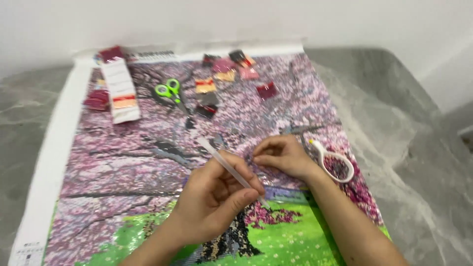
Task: A person is performing diamond painting by using a stylus to pick up small resin diamonds and place them onto a sticky, color-coded canvas to create a mosaic image.
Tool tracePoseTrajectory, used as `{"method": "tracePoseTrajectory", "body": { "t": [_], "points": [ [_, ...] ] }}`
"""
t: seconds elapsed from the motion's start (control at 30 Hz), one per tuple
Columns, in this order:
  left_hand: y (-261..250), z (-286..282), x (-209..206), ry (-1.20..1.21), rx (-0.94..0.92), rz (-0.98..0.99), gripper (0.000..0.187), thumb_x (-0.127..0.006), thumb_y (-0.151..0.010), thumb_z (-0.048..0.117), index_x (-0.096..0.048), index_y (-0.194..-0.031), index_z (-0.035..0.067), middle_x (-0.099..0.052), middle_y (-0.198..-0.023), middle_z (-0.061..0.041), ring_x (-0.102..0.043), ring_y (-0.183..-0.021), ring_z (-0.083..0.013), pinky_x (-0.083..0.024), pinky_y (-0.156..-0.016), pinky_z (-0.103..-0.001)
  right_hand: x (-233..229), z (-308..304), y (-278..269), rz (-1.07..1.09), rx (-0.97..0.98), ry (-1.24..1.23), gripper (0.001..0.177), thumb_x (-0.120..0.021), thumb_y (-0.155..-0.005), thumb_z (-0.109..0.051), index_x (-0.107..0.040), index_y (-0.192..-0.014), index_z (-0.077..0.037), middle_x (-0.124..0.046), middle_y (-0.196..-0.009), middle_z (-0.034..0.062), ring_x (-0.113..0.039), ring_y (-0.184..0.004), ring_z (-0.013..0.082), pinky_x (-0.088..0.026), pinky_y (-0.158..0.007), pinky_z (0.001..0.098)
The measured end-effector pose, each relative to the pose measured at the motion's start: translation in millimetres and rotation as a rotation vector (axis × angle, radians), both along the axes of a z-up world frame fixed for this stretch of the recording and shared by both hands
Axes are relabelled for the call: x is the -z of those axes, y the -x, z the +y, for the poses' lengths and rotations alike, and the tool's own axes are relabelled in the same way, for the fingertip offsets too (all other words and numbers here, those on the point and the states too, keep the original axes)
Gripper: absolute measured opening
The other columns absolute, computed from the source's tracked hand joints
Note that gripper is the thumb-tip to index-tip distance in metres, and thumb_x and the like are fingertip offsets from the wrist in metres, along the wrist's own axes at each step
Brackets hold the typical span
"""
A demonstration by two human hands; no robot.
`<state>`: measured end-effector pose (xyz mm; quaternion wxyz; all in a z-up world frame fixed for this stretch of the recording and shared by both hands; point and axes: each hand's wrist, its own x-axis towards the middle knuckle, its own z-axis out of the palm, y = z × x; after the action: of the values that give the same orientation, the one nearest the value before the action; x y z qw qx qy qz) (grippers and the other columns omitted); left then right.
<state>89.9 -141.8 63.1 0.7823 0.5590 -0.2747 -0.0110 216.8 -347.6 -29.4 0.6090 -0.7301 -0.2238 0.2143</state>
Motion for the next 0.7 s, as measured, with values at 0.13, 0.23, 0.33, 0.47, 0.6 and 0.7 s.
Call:
{"method": "tracePoseTrajectory", "body": {
  "t": [0.13,0.23,0.33,0.47,0.6,0.7],
  "points": [
    [-2,-23,26,-0.377,-0.142,0.001,0.007,-0.061,-0.092,0.013,-0.057,-0.097,0.009,-0.067,-0.085,-0.002,-0.057,-0.052,-0.0074,-0.047,-0.049,-0.022,7,-3,-1,0.003,-0.059,-0.097,0.015,-0.077,-0.078,-0.002,-0.072,-0.092,-0.001,-0.074,-0.086,0.0105,-0.071,-0.075,0.0152,-0.061,-0.07,0.0245],
    [-1,-38,48,-0.559,-0.174,-0.051,0.007,-0.061,-0.092,0.018,-0.056,-0.095,0.013,-0.068,-0.085,0.001,-0.065,-0.055,-0.0104,-0.052,-0.054,-0.025,5,-3,-2,0.073,-0.098,-0.124,0.016,-0.076,-0.079,-0.002,-0.071,-0.094,0.001,-0.073,-0.084,0.0114,-0.069,-0.069,0.0143,-0.061,-0.065,0.0233],
    [1,-49,65,-0.631,-0.132,-0.05,0.009,-0.058,-0.094,0.02,-0.055,-0.099,0.013,-0.068,-0.09,0.0,-0.069,-0.062,-0.015,-0.053,-0.058,-0.029,7,-3,-2,0.062,-0.12,-0.152,0.016,-0.076,-0.081,-0.004,-0.07,-0.095,0.001,-0.072,-0.077,0.01,-0.066,-0.061,0.0112,-0.057,-0.058,0.0206],
    [3,-62,68,-0.691,-0.187,-0.137,0.014,-0.063,-0.091,0.018,-0.06,-0.102,0.009,-0.068,-0.099,-0.002,-0.073,-0.06,-0.0156,-0.057,-0.056,-0.029,16,-2,-4,-0.026,-0.117,-0.187,0.014,-0.076,-0.083,-0.003,-0.07,-0.096,-0.001,-0.064,-0.065,0.0024,-0.057,-0.055,0.0046,-0.048,-0.052,0.0176],
    [-3,-80,66,-0.67,-0.087,-0.052,0.012,-0.059,-0.093,0.016,-0.056,-0.102,0.009,-0.067,-0.097,-0.001,-0.073,-0.065,-0.0139,-0.056,-0.062,-0.029,-2,-5,-3,-0.032,-0.126,-0.124,0.009,-0.075,-0.086,-0.009,-0.072,-0.094,-0.005,-0.067,-0.068,0.0008,-0.046,-0.049,0.0,-0.038,-0.048,0.0166],
    [-7,-88,75,-0.666,0.03,-0.03,0.012,-0.057,-0.094,0.01,-0.048,-0.102,0.008,-0.061,-0.092,-0.004,-0.059,-0.054,-0.0173,-0.047,-0.053,-0.031,-3,-5,-3,-0.036,-0.155,-0.107,0.009,-0.074,-0.087,-0.008,-0.072,-0.095,-0.007,-0.072,-0.078,0.0022,-0.045,-0.046,-0.0001,-0.039,-0.046,0.0158]
  ]
}}
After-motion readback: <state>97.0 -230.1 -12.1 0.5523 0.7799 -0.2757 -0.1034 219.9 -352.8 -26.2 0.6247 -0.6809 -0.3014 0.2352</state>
